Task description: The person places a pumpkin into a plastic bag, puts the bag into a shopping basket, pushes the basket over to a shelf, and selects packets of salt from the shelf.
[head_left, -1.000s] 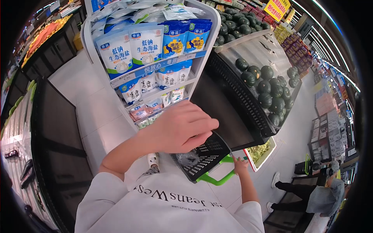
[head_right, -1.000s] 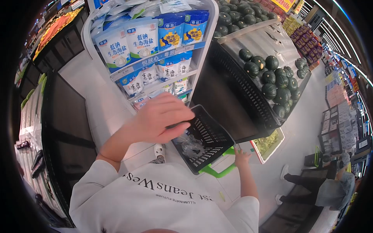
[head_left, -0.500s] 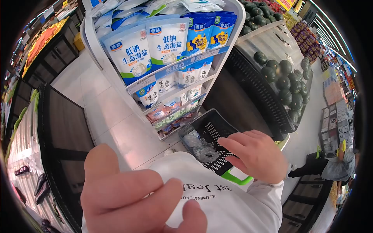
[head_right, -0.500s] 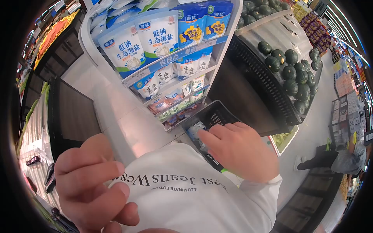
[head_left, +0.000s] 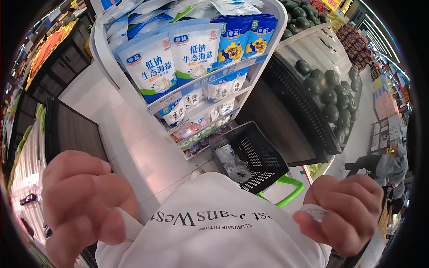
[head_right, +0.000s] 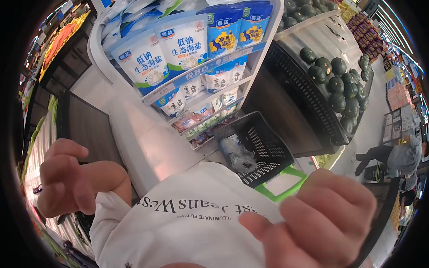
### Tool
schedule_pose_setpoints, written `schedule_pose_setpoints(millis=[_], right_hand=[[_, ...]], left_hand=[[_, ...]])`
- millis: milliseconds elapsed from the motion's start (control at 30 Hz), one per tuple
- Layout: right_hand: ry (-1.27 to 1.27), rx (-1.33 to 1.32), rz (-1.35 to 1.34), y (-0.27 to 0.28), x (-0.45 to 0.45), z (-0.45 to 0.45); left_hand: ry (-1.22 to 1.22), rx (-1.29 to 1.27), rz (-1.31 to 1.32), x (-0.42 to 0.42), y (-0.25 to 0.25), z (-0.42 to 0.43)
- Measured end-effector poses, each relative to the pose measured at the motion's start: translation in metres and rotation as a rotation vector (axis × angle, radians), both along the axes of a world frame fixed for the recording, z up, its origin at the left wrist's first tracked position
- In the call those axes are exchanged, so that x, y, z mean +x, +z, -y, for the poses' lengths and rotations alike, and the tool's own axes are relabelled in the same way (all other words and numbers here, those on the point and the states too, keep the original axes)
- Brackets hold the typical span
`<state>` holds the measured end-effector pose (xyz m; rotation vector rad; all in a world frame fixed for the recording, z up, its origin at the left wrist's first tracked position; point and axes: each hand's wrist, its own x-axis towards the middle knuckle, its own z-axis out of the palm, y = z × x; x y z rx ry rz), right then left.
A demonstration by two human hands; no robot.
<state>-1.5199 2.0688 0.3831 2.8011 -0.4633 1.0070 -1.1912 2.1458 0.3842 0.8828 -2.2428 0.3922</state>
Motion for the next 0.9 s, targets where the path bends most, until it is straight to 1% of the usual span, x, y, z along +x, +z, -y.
schedule_pose_setpoints(millis=[67, 133, 167, 233, 333, 367, 567, 900], right_hand=[[-0.031, -0.021, -0.092, 0.014, -0.011, -0.003], [-0.056, 0.013, -0.114, 0.018, -0.02, -0.011], [-0.081, 0.051, -0.142, 0.023, -0.023, -0.016], [-0.147, 0.138, -0.208, 0.034, -0.026, -0.026], [0.135, -0.15, 0.091, 0.008, -0.017, 0.004], [0.193, -0.218, 0.147, 0.002, -0.015, 0.011], [0.264, -0.267, 0.158, -0.007, -0.007, 0.014], [0.274, -0.272, 0.165, -0.01, -0.005, 0.013]], left_hand=[[-0.18, -0.1, -0.029, -0.004, 0.013, 0.006], [-0.362, -0.19, -0.064, -0.012, 0.025, 0.026], [-0.394, -0.22, -0.075, -0.015, 0.028, 0.03], [-0.39, -0.242, -0.097, -0.017, 0.031, 0.027], [-0.369, -0.25, -0.121, -0.021, 0.03, 0.019], [-0.365, -0.253, -0.125, -0.022, 0.03, 0.019], [-0.334, -0.255, -0.134, -0.028, 0.02, 0.01], [-0.323, -0.238, -0.173, -0.02, 0.01, 0.012]])
